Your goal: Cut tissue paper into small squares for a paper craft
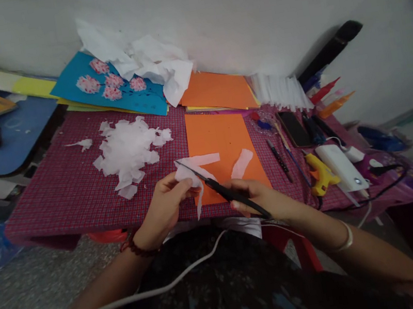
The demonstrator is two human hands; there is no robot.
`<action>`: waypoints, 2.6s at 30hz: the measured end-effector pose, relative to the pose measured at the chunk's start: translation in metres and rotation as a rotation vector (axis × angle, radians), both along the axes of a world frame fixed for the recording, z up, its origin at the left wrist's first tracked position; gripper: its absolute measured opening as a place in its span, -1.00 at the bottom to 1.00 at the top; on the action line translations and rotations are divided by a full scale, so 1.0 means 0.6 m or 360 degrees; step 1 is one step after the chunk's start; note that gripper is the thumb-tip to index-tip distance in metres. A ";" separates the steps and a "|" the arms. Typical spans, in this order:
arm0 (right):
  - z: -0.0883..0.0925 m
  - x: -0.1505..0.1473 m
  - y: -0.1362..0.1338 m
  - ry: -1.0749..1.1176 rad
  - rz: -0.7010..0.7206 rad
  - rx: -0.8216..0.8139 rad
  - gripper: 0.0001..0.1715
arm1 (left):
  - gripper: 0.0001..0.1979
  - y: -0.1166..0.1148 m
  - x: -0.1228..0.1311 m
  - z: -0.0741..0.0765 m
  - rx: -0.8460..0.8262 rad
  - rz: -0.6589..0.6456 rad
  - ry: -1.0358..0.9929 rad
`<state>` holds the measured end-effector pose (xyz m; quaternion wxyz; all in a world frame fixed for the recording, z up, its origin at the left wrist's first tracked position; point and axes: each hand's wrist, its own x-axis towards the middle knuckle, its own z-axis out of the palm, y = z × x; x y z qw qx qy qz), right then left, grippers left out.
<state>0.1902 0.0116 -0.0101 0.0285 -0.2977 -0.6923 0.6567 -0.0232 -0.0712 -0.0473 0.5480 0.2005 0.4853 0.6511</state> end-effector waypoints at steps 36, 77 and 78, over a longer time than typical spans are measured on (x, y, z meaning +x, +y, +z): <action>0.020 -0.131 0.128 0.0096 0.0650 -0.0028 0.00 | -0.46 0.066 -0.217 0.072 0.0037 -0.0073 0.0538; 0.005 -0.147 0.082 0.0065 0.0566 0.0053 -0.10 | -0.25 0.017 -0.234 0.082 -0.0089 -0.0082 0.0490; 0.006 -0.155 0.080 0.0086 0.0565 0.0111 -0.10 | -0.26 0.017 -0.235 0.081 -0.0090 -0.0100 0.0468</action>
